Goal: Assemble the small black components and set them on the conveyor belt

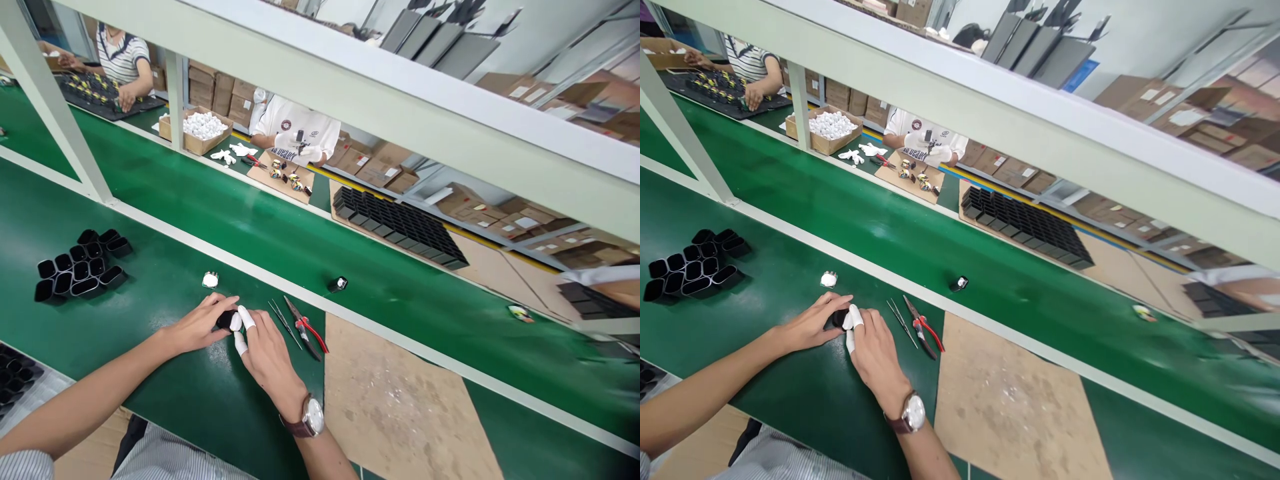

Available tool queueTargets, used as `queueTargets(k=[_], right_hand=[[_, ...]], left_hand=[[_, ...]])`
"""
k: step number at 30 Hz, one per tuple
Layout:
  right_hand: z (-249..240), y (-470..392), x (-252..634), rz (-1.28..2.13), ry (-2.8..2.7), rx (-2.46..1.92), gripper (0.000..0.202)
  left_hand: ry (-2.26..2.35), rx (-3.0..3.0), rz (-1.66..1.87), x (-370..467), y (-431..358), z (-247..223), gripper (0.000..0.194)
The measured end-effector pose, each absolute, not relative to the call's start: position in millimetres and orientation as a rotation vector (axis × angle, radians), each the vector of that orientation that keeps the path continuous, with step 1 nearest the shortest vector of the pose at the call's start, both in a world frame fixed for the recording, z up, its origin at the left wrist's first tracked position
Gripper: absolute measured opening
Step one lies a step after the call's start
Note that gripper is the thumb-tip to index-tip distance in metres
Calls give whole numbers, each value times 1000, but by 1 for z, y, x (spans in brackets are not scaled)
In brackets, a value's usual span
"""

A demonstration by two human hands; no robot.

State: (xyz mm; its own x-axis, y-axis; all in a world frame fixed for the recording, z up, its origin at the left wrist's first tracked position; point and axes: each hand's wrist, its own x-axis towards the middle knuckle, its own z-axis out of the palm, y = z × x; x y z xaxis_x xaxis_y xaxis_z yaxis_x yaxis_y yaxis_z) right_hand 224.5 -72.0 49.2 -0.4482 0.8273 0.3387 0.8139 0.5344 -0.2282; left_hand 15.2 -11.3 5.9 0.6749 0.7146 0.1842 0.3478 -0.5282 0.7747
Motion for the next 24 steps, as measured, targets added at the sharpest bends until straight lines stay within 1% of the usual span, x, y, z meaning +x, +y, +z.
queueTargets(k=[3,9,13,16,20,24], right_hand=[[52,-74,225,30,-2384,-1357,39],[53,-75,237,194,-2317,-1331,47],[43,-76,242,199,-2280,-1205,31],[38,-77,237,166,-2279,-1232,21],[37,-79,225,115,-2300,-1350,24],[34,-79,224,171,-2262,-1326,26]], left_hand=[[824,2134,640,17,-12,6,77],[794,2047,600,16,-14,4,76],[803,2003,544,16,-14,1,75],[808,1990,520,15,-12,-2,77],[808,1999,511,13,-10,-4,79],[782,2008,528,15,-13,-3,83]])
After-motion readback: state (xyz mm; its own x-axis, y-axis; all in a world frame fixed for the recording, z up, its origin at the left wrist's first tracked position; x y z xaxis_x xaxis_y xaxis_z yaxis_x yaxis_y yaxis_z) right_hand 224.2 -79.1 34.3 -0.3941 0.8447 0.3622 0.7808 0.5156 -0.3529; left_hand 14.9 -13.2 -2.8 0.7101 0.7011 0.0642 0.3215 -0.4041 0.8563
